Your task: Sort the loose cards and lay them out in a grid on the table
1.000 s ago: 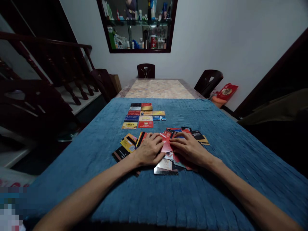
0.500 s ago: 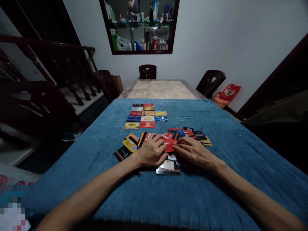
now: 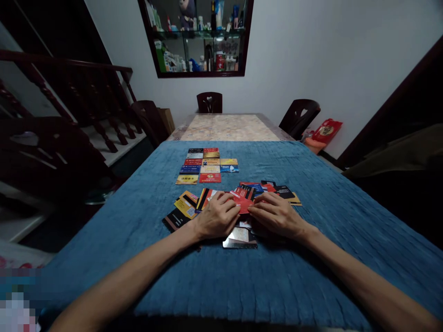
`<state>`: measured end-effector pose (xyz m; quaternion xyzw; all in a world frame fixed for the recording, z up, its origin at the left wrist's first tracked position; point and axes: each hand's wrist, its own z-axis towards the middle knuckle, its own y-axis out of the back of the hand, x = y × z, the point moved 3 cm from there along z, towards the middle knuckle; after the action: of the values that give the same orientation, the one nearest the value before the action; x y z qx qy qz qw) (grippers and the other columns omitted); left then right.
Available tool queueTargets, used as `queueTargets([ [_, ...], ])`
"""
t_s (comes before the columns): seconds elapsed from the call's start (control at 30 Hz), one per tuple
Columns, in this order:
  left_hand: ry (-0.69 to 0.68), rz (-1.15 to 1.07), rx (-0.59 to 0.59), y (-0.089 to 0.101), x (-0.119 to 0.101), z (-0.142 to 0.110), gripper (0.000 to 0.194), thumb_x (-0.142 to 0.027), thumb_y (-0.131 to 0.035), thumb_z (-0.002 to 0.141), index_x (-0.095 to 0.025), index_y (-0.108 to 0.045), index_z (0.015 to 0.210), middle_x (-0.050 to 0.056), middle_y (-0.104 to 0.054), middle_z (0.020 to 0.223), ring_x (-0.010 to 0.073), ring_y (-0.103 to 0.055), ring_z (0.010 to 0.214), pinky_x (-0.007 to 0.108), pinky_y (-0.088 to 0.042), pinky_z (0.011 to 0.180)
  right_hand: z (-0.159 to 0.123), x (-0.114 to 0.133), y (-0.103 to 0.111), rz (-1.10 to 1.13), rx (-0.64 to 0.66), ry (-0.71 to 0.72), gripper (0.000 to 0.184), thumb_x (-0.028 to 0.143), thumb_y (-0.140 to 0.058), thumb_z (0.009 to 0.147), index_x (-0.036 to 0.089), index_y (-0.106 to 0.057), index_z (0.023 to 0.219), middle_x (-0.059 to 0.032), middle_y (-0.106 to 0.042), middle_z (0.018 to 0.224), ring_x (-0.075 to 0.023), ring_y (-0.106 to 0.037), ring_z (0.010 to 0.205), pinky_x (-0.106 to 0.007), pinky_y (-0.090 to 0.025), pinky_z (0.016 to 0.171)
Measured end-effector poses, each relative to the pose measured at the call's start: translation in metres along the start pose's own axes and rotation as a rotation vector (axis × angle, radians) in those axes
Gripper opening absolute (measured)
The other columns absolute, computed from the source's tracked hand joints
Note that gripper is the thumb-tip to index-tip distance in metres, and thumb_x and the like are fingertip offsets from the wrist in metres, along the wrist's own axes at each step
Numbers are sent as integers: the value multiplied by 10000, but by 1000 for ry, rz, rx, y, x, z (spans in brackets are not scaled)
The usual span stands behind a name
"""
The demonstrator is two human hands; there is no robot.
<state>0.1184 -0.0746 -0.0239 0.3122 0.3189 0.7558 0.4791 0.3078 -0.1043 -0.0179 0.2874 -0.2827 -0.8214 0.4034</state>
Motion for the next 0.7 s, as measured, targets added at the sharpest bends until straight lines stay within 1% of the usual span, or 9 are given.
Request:
queueTargets([
  [0.1,20,-7,-33,0,2,0,198,-166,-473,951,-131,-664,915,86,-690,819,241,-618,910,395,-491,813,-1,-2,1,-3,-34,-56,145,145,-553,956,157,-681,1022,-60,-730,838,-198,-596,854,-349,-531,758],
  [0.17,59,-46,-49,0,4,0,204,-166,-469,959,-137,-666,916,89,-694,838,230,-611,898,384,-494,802,-3,-6,0,11,-64,-115,139,151,-569,948,164,-681,1030,-62,-729,841,-197,-592,849,-347,-535,758],
  [0.3,142,-183,-62,-2,12,-3,223,-139,-445,964,-125,-663,1008,101,-700,899,217,-594,900,367,-491,785,-10,-15,-4,73,-104,-234,172,153,-567,945,176,-677,1076,-69,-731,857,-201,-594,852,-361,-544,781],
  [0.43,233,-294,-27,-6,18,-5,250,-110,-447,940,-116,-648,1088,106,-688,958,214,-573,909,366,-487,798,-16,-21,-13,128,-80,-377,217,174,-527,963,205,-677,1117,-69,-729,869,-215,-602,857,-378,-550,764],
  [0.5,279,-330,-15,-8,20,-6,275,-97,-445,931,-127,-644,1118,100,-678,966,211,-567,913,365,-489,811,-19,-23,-17,144,-73,-425,240,184,-506,969,212,-677,1136,-75,-730,880,-221,-605,852,-385,-554,744],
  [0.6,313,-358,-15,-9,23,-7,300,-86,-448,925,-140,-643,1147,94,-669,966,210,-569,918,362,-493,822,-20,-24,-22,167,-61,-450,268,179,-506,963,210,-666,1176,-86,-731,913,-223,-609,843,-386,-561,726],
  [0.7,308,-358,-20,-10,26,-8,310,-81,-450,926,-134,-637,1168,96,-675,976,209,-569,925,355,-496,825,-21,-25,-24,182,-39,-471,295,160,-519,950,204,-649,1212,-92,-721,936,-224,-611,855,-377,-564,729],
])
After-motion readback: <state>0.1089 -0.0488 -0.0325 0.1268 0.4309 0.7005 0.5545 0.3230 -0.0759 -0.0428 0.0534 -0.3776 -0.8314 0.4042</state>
